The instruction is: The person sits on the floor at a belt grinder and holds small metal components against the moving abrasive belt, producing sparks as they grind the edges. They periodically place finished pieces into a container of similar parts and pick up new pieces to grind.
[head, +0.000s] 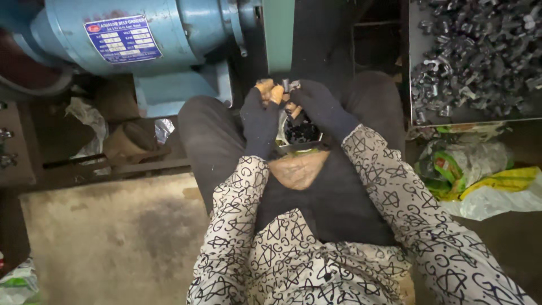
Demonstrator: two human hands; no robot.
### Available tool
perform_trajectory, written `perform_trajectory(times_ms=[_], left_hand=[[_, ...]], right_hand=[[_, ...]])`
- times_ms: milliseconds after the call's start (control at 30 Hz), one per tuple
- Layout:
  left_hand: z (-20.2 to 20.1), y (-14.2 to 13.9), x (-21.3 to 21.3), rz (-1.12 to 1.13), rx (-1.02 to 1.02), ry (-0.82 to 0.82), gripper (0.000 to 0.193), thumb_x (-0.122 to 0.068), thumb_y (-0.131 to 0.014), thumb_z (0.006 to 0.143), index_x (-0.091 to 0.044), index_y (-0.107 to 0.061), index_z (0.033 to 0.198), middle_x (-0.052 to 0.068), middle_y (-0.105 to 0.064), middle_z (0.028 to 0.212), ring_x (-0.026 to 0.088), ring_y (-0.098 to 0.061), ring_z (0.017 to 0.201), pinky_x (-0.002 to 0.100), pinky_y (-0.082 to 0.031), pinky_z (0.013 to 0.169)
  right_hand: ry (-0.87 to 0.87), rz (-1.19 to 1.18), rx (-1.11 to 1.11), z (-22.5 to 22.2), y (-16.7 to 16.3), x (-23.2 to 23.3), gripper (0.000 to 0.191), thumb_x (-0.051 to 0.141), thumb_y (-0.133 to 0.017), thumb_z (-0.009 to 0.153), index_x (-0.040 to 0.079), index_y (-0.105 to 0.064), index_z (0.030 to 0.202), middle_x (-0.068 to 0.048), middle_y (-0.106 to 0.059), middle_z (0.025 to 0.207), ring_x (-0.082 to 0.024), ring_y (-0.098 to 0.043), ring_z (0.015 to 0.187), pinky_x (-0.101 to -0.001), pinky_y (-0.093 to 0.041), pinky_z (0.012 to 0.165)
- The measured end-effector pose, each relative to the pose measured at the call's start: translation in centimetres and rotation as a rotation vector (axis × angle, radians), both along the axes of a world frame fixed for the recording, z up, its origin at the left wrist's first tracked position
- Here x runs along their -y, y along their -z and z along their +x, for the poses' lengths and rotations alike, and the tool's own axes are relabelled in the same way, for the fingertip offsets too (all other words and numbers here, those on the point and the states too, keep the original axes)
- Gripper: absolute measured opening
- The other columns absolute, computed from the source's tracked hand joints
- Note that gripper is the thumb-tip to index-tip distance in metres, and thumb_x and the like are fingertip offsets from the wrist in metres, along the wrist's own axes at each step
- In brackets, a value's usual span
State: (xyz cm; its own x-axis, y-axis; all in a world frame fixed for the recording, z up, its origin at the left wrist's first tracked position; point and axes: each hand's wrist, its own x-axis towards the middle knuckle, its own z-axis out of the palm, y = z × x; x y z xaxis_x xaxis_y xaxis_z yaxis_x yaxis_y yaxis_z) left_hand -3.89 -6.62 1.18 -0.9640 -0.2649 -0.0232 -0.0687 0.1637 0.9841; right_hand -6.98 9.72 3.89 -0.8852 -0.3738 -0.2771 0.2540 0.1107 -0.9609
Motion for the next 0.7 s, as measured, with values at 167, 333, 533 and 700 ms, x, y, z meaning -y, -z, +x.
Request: perform_trajectory(times_ms=[167,333,533,700], left_hand=[[-1.1,0.6,-0.7,-0.180,0.006,-0.060,0.027,-0.026,-0.065,0.103,0.001,-0.070,0.103,0.012,-0.069,0.088,0.020,-0.066,0.076,0.036,-0.053,0.072],[-0.6,0.2,-0.6,-0.038,0.039,0.090,0.028,-0.027,-0.062,0.103,-0.001,-0.071,0.101,0.007,-0.069,0.080,0.016,-0.062,0.065,0.034,-0.050,0.062],[-1.2,-0.1,-2.4,0.415,0.203,0.021,0.020,-0.019,-0.062,0.101,-0.001,-0.069,0.105,0.006,-0.071,0.083,0.012,-0.060,0.066,0.031,-0.047,0.059],[-0.2,0.7,-0.9,-0.013,-0.093,0.351,0.025,-0.023,-0.066,0.101,0.000,-0.071,0.110,0.012,-0.076,0.098,0.022,-0.072,0.091,0.037,-0.057,0.083]], right_hand=[[0.058,0.130,-0.064,-1.0,1.1,0.8,0.022,0.018,-0.057,0.104,0.000,-0.068,0.110,-0.004,-0.070,0.088,-0.010,-0.067,0.076,-0.0273,-0.055,0.067],[0.121,-0.090,0.049,-0.6,1.5,-0.1,0.019,0.015,-0.056,0.104,0.002,-0.066,0.112,-0.003,-0.070,0.095,-0.010,-0.065,0.084,-0.0283,-0.054,0.075],[0.157,0.036,-0.183,-0.7,1.6,-1.3,0.019,0.014,-0.057,0.102,0.002,-0.066,0.113,-0.007,-0.070,0.103,-0.013,-0.067,0.094,-0.0272,-0.055,0.081],[-0.027,0.553,-0.553,-3.0,-0.3,-8.3,0.022,0.019,-0.065,0.094,0.002,-0.068,0.109,-0.013,-0.070,0.099,-0.026,-0.068,0.090,-0.0384,-0.052,0.078]])
